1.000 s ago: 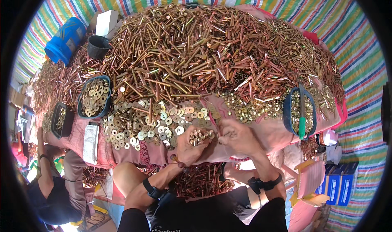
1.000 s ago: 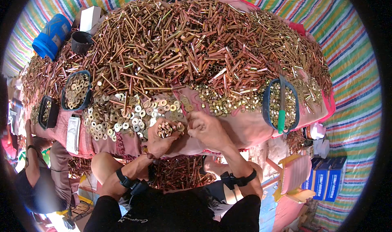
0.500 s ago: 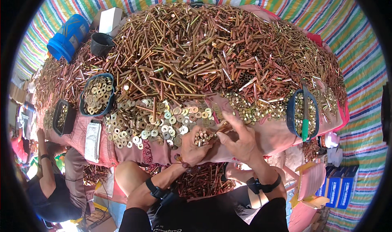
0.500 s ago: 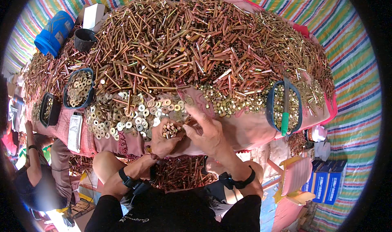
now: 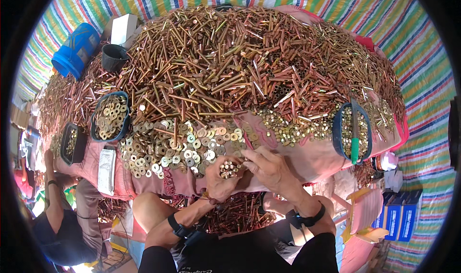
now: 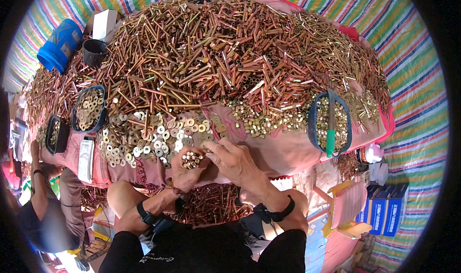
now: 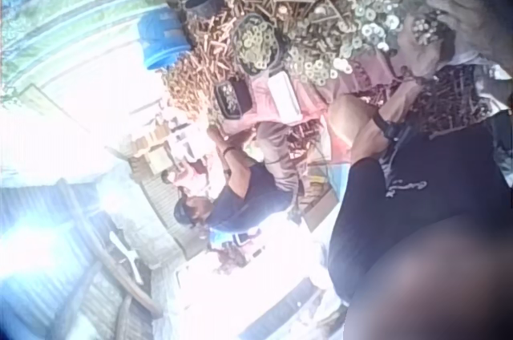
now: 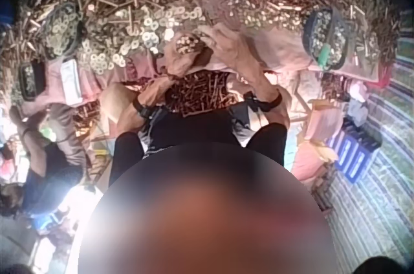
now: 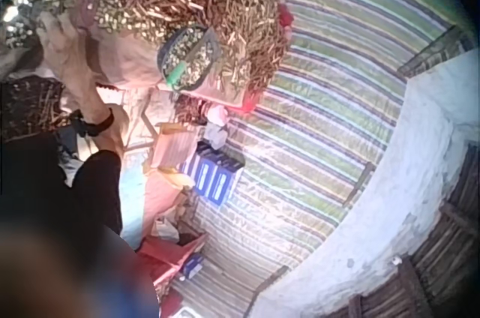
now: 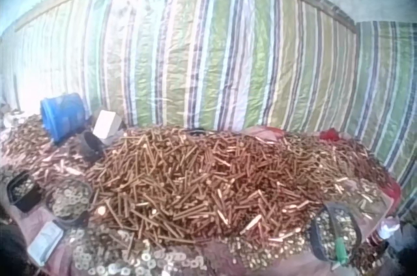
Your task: The person sorts through a pile of metal components, sliding washers onto bolts and placing the assembled pieces into a container.
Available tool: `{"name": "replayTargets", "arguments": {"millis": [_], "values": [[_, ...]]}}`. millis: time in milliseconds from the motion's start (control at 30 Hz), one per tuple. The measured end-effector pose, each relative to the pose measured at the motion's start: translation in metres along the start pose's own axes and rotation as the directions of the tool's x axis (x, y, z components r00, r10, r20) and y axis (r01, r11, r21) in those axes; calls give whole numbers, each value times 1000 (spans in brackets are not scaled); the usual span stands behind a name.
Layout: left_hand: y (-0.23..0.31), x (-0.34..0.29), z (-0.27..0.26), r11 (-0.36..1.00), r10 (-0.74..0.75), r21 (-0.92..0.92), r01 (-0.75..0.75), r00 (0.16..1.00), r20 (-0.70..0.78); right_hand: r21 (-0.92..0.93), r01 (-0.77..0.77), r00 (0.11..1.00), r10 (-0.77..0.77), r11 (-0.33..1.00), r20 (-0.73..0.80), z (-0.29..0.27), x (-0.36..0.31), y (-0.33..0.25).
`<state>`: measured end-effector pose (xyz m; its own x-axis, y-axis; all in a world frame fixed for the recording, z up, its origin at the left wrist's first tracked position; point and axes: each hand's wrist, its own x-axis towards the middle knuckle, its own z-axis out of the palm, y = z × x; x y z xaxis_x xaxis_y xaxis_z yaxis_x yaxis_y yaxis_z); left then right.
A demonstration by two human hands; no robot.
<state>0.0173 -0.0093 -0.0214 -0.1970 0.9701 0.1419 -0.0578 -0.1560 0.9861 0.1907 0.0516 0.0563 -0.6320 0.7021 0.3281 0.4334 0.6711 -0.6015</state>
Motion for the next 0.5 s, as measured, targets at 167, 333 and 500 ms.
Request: {"name": "replayTargets", "arguments": {"millis": [167,333,500], "values": [[9,-1,-5,998,-34,59,31,998,53,143,-19,999,24,990,-31,8,-1,-1],[4,2,0,998,7,58,-6,1000,-10,211,-161,985,172,964,-33,-4,4,6],[11,4,5,993,60,96,-61,998,12,-66,-373,899,343,925,-273,-8,4,57]]}}
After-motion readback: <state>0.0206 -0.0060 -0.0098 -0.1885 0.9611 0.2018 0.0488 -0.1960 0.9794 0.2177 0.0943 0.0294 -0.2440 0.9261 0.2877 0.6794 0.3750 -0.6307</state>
